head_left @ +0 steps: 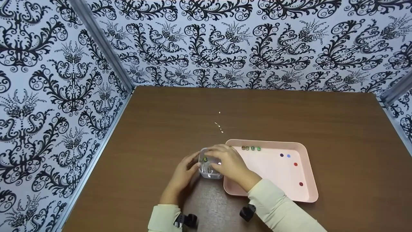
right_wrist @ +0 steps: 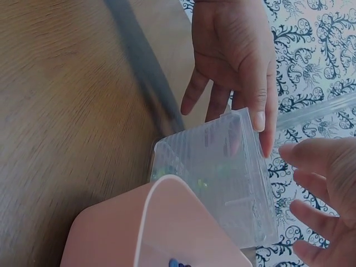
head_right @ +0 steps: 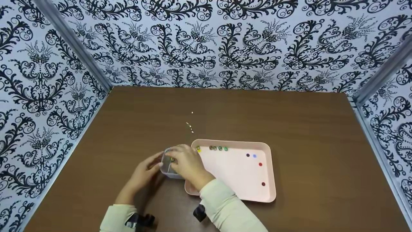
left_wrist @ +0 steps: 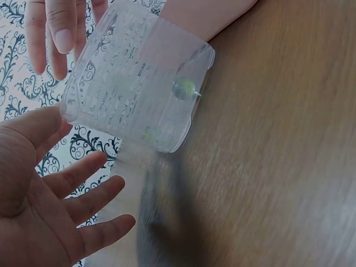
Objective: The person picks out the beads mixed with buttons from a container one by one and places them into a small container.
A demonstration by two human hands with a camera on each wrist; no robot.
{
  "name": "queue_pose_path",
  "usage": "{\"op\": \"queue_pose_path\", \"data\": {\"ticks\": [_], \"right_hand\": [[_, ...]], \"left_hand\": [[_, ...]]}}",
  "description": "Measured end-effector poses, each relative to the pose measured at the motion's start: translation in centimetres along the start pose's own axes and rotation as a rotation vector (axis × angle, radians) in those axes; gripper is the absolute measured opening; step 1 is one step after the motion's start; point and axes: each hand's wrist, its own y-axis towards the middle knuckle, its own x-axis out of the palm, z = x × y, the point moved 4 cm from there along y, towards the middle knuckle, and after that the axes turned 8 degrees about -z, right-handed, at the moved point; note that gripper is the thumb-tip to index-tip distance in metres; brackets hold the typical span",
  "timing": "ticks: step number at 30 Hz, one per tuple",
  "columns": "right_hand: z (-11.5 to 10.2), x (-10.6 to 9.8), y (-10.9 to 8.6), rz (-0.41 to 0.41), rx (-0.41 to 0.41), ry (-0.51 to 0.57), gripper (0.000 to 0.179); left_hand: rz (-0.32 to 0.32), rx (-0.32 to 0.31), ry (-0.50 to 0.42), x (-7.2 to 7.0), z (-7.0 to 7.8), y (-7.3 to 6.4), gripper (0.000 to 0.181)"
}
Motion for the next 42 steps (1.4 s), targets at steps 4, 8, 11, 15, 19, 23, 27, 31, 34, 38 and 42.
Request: {"op": "queue_pose_path", "data": {"ticks": [4,8,11,15,19,23,27,31,34,38,42], "right_hand": [[0.0,-0.1,0.0,-0.003,-0.001,0.006,0.04],[0.1,0.0,0.0,-0.003,-0.006,-0.008,0.044],[0.2,0.0,-0.1,-0.002,-0.002,-0.014,0.048],[0.3,-0.2,-0.3,-0.004,0.015,-0.031,0.052],[0.5,-0.3,-0.5,-0.013,0.033,-0.05,0.055],[0.5,-0.5,-0.6,-0.007,0.037,-0.078,0.06],[0.8,-0.7,-0.7,0.01,0.042,-0.103,0.063],[1.1,-0.9,-1.0,0.025,0.05,-0.135,0.066],[1.3,-1.1,-1.1,0.031,0.064,-0.144,0.068],[1.7,-1.3,-1.2,0.028,0.091,-0.13,0.071],[1.9,-1.4,-1.3,0.021,0.115,-0.115,0.072]], "left_hand": [[0.007,0.003,0.005,0.0,0.0,0.0,0.042],[0.014,0.01,0.01,0.0,0.0,0.0,0.042],[0.009,0.004,0.002,0.0,-0.1,0.0,0.042],[-0.002,0.004,-0.02,0.1,-0.1,0.0,0.043],[0.003,0.022,-0.025,0.1,0.0,0.0,0.043],[0.009,0.024,-0.021,0.0,0.2,0.0,0.043],[0.015,0.015,-0.001,0.0,0.2,-0.1,0.043],[0.017,0.001,0.014,0.0,0.2,-0.1,0.042],[0.016,-0.003,0.01,0.1,0.1,-0.1,0.041],[0.015,0.002,0.002,0.1,0.2,-0.1,0.041],[0.021,0.003,-0.008,0.1,0.3,-0.1,0.041]]}}
